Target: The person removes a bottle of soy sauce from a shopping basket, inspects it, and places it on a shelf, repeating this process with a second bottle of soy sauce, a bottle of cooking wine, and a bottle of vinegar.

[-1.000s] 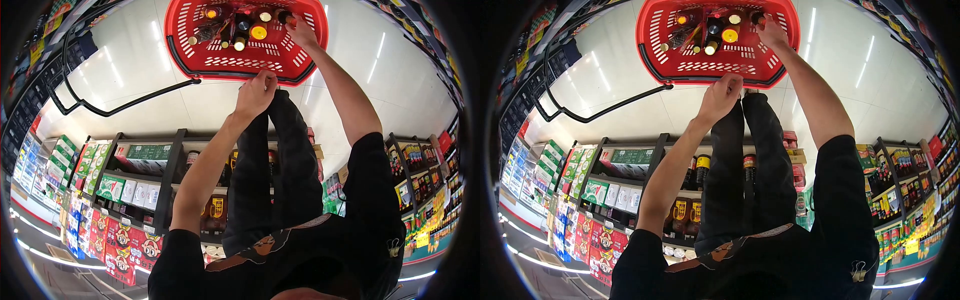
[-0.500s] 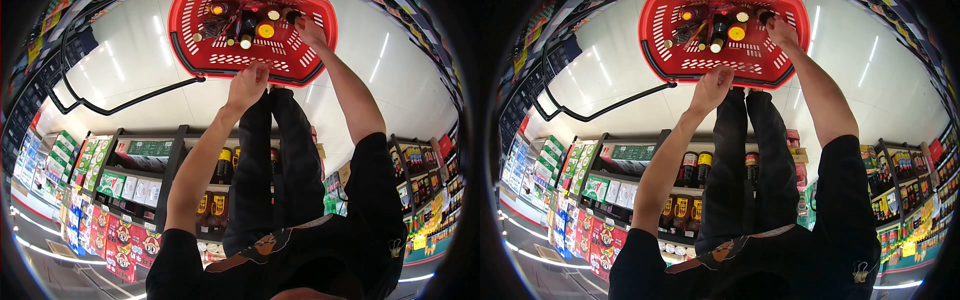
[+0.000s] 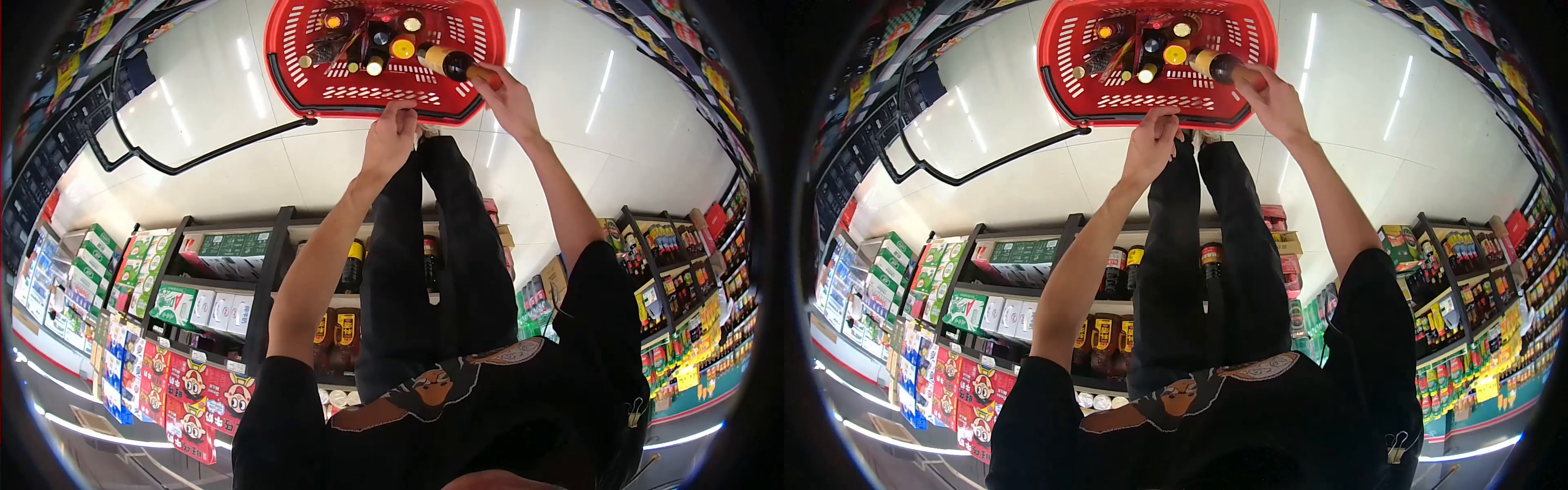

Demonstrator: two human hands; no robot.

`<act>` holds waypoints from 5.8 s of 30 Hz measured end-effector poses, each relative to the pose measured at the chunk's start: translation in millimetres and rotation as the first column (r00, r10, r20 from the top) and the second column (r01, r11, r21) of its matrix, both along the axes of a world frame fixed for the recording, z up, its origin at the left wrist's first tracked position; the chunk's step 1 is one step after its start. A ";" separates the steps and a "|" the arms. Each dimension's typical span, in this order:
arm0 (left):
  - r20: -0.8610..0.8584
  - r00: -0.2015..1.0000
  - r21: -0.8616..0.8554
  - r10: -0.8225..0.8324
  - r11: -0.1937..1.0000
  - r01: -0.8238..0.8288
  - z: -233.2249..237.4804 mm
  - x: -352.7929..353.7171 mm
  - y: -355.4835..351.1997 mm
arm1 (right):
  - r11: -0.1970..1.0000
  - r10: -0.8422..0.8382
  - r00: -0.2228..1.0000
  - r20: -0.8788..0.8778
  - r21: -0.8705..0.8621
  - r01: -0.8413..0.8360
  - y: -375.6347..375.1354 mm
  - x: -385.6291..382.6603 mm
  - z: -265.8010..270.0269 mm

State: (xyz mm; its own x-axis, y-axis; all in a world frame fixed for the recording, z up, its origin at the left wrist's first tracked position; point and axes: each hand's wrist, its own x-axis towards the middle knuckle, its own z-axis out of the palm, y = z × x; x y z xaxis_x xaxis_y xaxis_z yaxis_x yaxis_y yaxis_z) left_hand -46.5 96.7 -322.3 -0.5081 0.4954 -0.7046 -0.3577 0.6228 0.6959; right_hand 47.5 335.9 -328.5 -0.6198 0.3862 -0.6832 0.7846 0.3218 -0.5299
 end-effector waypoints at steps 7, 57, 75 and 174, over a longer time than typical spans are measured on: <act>0.195 0.965 0.075 0.172 0.979 -0.190 44.2 8.5 0.7 | 0.989 -0.146 0.965 -0.219 -0.070 0.133 -7.1 39.6 171.0; 0.815 0.169 0.506 -0.555 0.536 -0.676 464.4 66.5 12.2 | 0.404 -0.781 0.431 -0.452 -0.892 -0.203 -70.6 -4.1 515.6; -0.346 0.921 0.574 -0.177 0.737 0.357 489.5 -57.4 7.7 | 0.914 -0.248 0.446 -0.860 -0.361 -0.187 -78.6 -58.8 545.1; -0.506 0.862 -0.473 0.005 0.835 -0.282 101.6 -315.1 -363.8 | 0.275 -0.648 0.755 0.099 -0.894 0.353 -268.7 -132.3 385.5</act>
